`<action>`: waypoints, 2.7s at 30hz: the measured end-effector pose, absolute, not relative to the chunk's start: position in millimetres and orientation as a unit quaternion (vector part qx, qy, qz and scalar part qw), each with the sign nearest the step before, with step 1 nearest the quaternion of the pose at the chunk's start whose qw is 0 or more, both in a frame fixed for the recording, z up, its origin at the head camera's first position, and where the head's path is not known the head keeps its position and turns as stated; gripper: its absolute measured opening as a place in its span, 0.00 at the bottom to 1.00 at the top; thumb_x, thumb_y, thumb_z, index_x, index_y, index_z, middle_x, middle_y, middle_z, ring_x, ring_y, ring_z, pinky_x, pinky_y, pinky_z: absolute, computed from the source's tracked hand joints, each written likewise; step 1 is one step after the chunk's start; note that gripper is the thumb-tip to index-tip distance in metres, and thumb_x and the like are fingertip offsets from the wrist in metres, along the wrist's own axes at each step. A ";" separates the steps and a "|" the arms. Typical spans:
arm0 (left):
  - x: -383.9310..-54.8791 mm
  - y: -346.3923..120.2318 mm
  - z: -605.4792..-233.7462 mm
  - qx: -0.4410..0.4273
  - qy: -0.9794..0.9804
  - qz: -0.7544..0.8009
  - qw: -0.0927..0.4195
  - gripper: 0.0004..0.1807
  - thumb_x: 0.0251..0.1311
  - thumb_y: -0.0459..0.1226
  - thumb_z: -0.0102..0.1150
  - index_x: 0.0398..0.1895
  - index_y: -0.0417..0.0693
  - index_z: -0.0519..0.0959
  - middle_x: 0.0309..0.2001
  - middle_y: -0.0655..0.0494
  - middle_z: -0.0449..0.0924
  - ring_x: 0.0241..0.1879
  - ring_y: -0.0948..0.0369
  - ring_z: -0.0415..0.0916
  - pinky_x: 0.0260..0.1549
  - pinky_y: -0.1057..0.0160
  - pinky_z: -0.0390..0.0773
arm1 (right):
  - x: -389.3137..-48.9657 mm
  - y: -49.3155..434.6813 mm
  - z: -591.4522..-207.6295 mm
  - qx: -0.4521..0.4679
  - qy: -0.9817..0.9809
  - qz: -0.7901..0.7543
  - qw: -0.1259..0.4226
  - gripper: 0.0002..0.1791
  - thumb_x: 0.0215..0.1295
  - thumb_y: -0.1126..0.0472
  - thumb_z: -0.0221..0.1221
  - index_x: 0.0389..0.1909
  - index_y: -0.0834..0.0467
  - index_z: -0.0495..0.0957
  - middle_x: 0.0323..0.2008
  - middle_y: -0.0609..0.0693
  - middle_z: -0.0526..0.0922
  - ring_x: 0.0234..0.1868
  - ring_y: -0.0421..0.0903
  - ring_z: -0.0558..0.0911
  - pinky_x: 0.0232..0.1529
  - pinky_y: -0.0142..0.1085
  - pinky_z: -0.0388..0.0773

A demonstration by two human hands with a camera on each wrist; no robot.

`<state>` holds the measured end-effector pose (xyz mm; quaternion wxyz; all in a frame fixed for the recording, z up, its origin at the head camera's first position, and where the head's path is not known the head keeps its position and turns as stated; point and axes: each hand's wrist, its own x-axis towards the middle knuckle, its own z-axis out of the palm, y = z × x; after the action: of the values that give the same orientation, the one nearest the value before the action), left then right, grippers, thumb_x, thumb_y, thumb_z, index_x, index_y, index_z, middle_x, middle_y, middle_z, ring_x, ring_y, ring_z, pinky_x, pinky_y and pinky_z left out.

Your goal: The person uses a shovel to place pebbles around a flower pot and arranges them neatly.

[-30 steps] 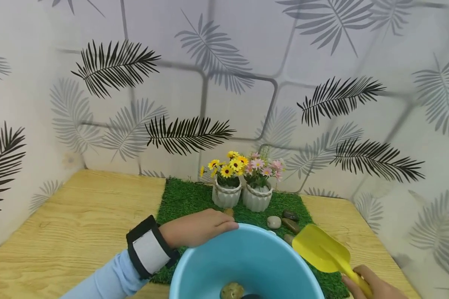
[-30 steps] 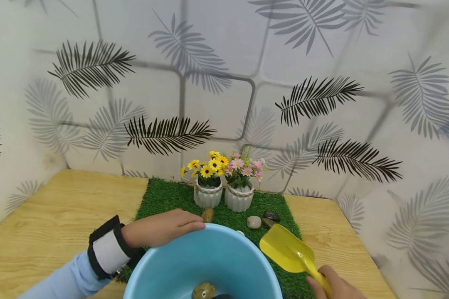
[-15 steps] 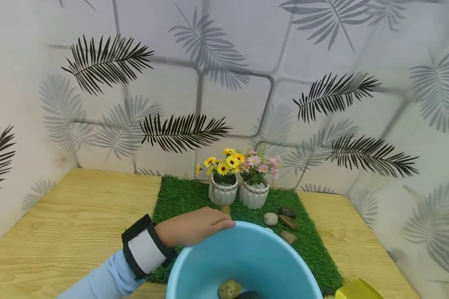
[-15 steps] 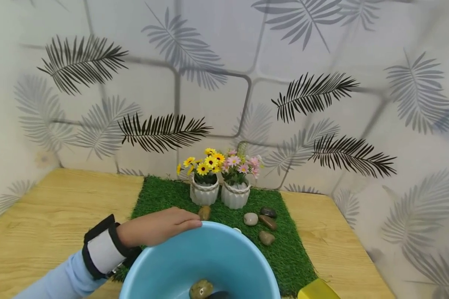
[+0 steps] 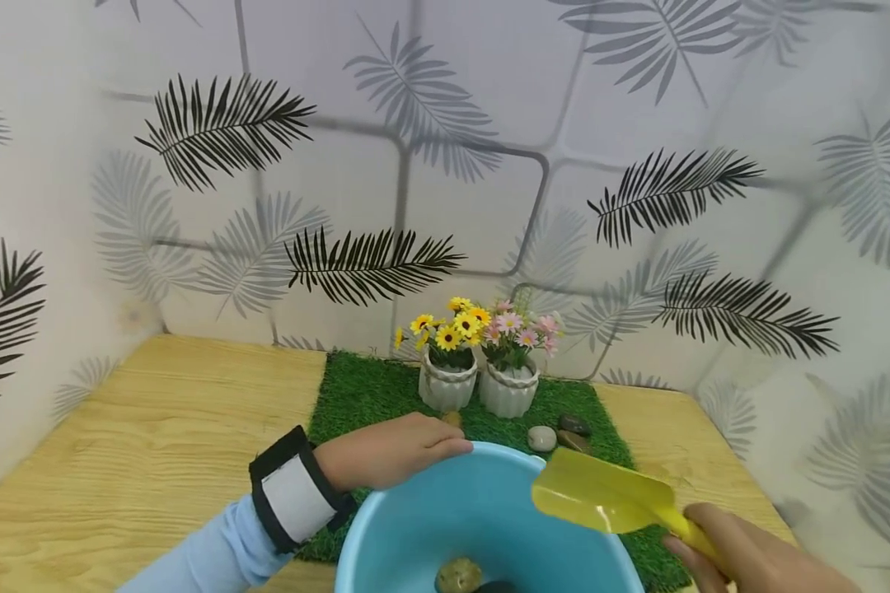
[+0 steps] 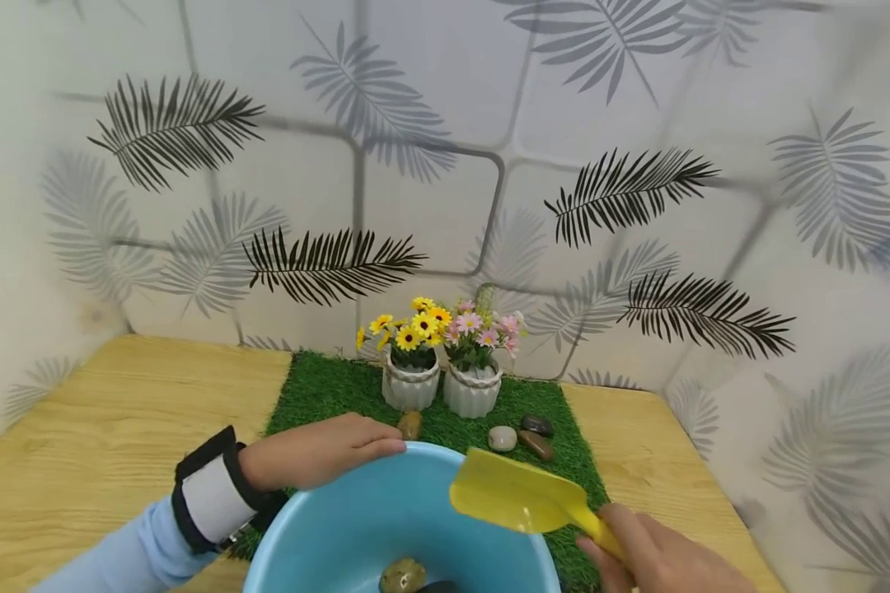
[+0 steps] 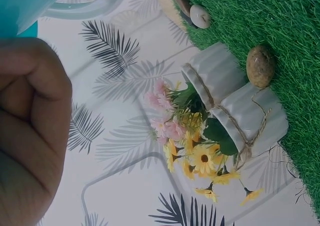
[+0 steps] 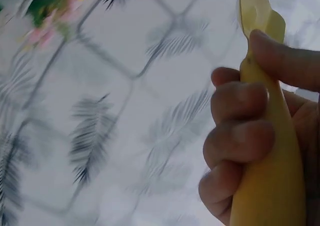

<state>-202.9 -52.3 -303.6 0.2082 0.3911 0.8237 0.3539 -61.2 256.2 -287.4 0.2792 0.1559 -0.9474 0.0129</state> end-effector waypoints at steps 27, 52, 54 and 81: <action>-203.9 -52.9 -302.7 0.386 0.832 0.344 0.203 0.21 0.75 0.49 0.31 0.34 0.52 0.74 0.24 0.60 0.64 0.26 0.67 0.70 0.32 0.67 0.73 | -113.3 166.9 -306.0 0.508 -0.836 -0.173 0.112 0.33 0.55 0.57 0.62 0.11 0.49 0.43 0.14 0.41 0.36 0.17 0.37 0.35 0.19 0.30 0.34; -204.6 -53.3 -306.1 0.391 0.823 0.354 0.211 0.21 0.74 0.50 0.31 0.40 0.55 0.76 0.28 0.60 0.71 0.29 0.68 0.73 0.33 0.68 0.74 | -122.9 166.7 -316.9 0.643 -0.766 0.029 0.004 0.18 0.68 0.48 0.51 0.18 0.46 0.74 0.12 0.37 0.61 0.14 0.28 0.51 0.21 0.19 0.45; -204.1 -53.2 -306.1 0.388 0.823 0.356 0.213 0.20 0.74 0.50 0.31 0.41 0.56 0.76 0.29 0.61 0.73 0.30 0.68 0.74 0.34 0.68 0.74 | -123.5 168.0 -313.4 0.650 -0.760 0.006 0.023 0.12 0.68 0.47 0.51 0.27 0.43 0.77 0.15 0.34 0.70 0.15 0.25 0.56 0.22 0.17 0.47; -203.5 -56.0 -311.8 0.454 0.754 0.429 0.205 0.08 0.70 0.38 0.47 0.39 0.43 0.74 0.31 0.49 0.74 0.32 0.61 0.75 0.40 0.68 0.77 | -171.9 219.0 -225.4 0.499 -0.848 0.140 0.107 0.14 0.57 0.62 0.64 0.46 0.54 0.83 0.21 0.37 0.82 0.15 0.21 0.55 0.17 0.18 0.58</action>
<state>-203.5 -56.0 -311.8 0.2052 0.4538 0.7537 0.4289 -171.9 219.0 -225.4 0.1071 0.4995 -0.8482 0.1401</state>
